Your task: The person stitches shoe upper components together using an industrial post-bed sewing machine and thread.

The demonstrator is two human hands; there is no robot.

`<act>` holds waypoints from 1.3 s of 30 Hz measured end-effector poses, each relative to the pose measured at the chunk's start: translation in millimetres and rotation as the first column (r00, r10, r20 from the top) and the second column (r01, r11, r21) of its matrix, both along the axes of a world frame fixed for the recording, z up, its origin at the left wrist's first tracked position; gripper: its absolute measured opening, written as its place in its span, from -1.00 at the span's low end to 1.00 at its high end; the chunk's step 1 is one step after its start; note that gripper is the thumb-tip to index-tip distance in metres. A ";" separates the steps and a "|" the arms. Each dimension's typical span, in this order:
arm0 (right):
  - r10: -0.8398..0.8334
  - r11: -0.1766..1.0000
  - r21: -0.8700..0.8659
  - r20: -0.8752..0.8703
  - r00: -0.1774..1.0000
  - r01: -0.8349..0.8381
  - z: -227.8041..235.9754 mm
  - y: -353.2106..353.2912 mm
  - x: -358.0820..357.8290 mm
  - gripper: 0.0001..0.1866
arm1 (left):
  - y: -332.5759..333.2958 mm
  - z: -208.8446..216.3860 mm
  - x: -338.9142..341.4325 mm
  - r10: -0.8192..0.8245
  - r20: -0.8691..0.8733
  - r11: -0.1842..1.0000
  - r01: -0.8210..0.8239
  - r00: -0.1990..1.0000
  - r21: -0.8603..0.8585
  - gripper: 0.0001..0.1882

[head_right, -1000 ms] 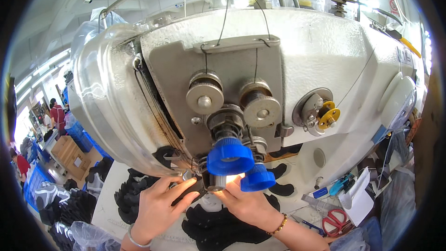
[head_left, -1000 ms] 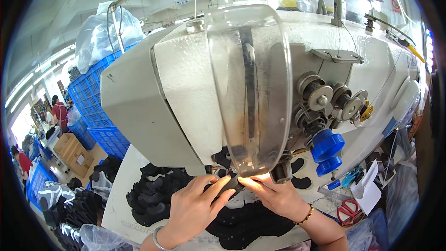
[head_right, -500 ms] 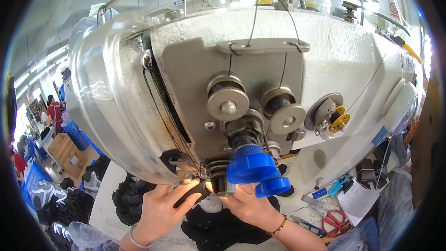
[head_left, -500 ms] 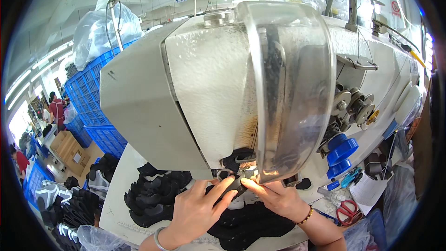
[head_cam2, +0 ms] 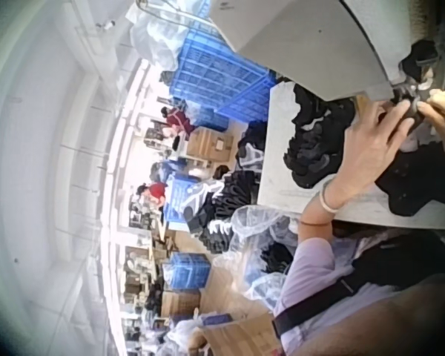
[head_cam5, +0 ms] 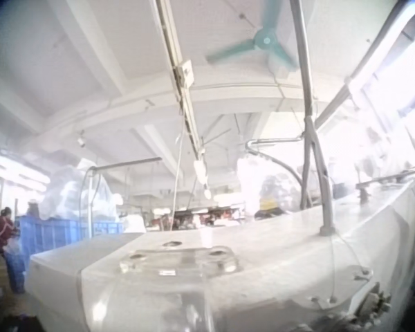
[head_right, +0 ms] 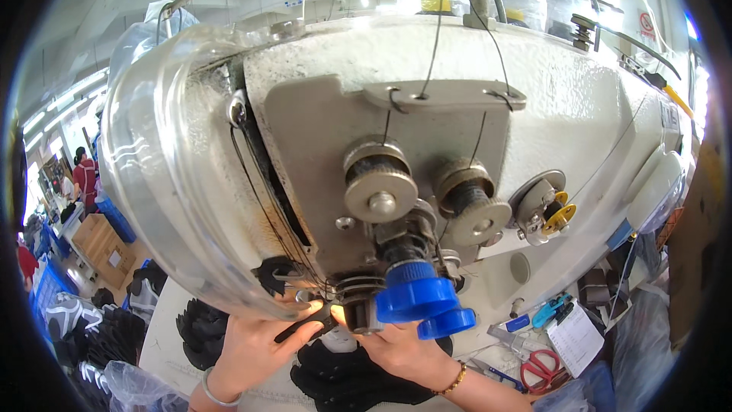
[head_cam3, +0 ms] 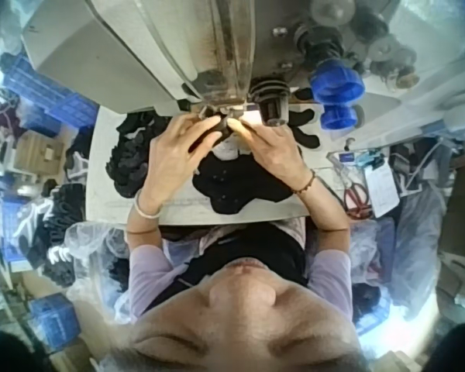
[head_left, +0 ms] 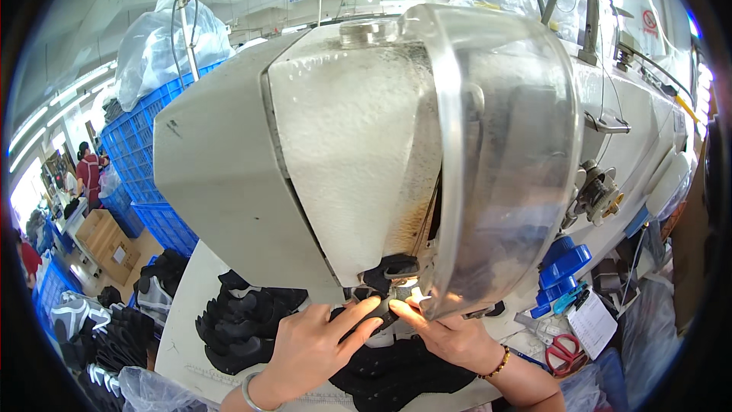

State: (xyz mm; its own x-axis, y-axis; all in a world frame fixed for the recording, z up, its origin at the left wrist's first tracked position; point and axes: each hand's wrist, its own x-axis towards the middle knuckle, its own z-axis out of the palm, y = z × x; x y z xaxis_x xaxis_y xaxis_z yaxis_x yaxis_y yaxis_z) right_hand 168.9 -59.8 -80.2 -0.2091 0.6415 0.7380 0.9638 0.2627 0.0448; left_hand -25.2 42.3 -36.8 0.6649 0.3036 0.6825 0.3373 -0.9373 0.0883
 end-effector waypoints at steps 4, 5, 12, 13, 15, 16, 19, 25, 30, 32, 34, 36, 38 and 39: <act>0.029 1.000 -0.001 -0.064 0.998 -0.029 -4.4 5.1 4.1 -0.43 | 3.7 -4.5 2.8 -0.012 0.022 1.000 0.012 1.000 0.016 -0.67; 0.027 1.000 -0.004 -0.070 0.997 -0.028 -5.5 4.5 4.2 -0.43 | 1.9 -3.3 2.3 -0.013 0.017 1.000 0.013 1.000 0.014 -0.67; -0.035 0.999 0.009 0.006 0.999 0.035 -9.3 3.1 3.9 -0.47 | -3.3 2.3 4.2 0.015 -0.006 1.000 -0.015 1.000 -0.008 -0.70; -0.030 0.999 0.026 0.015 0.999 0.030 -7.8 2.7 3.6 -0.47 | -4.9 3.3 4.0 0.026 -0.017 0.999 -0.027 1.000 -0.019 -0.70; -0.034 0.999 0.024 0.023 0.999 0.033 -4.0 1.3 2.6 -0.47 | -6.2 4.1 3.2 0.027 -0.022 1.000 -0.028 0.999 -0.009 -0.71; -0.037 0.999 0.019 0.030 0.999 0.036 -3.4 1.8 2.4 -0.47 | -5.4 4.0 2.8 0.028 -0.028 1.000 -0.028 0.999 -0.002 -0.71; -0.045 0.998 0.045 0.057 0.997 0.042 -4.4 3.1 2.7 -0.46 | -3.6 4.4 0.3 0.018 -0.062 1.000 -0.019 0.998 -0.014 -0.72; -0.016 0.997 0.070 0.007 1.000 0.015 -8.5 5.6 3.2 -0.49 | 0.2 0.8 2.0 0.009 -0.048 0.998 -0.006 0.999 0.066 -0.70; 0.005 0.997 0.079 -0.037 0.999 -0.002 -5.2 6.9 2.1 -0.50 | 0.4 0.9 1.4 0.005 -0.025 0.997 -0.003 1.000 0.079 -0.70; -0.006 0.997 0.072 -0.023 1.000 0.008 -3.8 5.9 2.0 -0.49 | 0.4 0.2 1.6 0.013 -0.038 0.997 -0.010 0.999 0.075 -0.70; -0.020 0.998 0.054 -0.016 1.000 0.021 -2.9 5.2 1.7 -0.48 | 1.1 -0.8 2.3 0.017 -0.036 0.997 -0.015 0.999 0.073 -0.70; -0.013 0.999 0.049 -0.023 1.000 0.014 -4.8 6.3 2.8 -0.47 | 0.0 1.5 3.0 0.016 -0.039 0.998 -0.013 0.999 0.057 -0.71; -0.008 0.999 0.045 -0.028 1.000 0.009 -6.0 5.7 3.7 -0.47 | -0.1 2.4 3.3 0.013 -0.041 0.999 -0.011 0.999 0.040 -0.71; -0.003 0.999 0.048 0.005 1.000 0.002 -6.6 5.0 4.1 -0.47 | 0.4 1.8 2.7 0.007 -0.042 0.999 -0.006 0.999 0.041 -0.71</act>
State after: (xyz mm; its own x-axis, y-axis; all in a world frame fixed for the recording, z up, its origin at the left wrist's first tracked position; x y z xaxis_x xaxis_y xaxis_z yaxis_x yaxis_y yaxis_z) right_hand 173.1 -54.8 -86.8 -0.2117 0.6058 0.7669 0.9642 0.2576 0.0627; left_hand -22.5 42.7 -35.0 0.6914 0.2807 0.6657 0.3459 -0.9376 0.0361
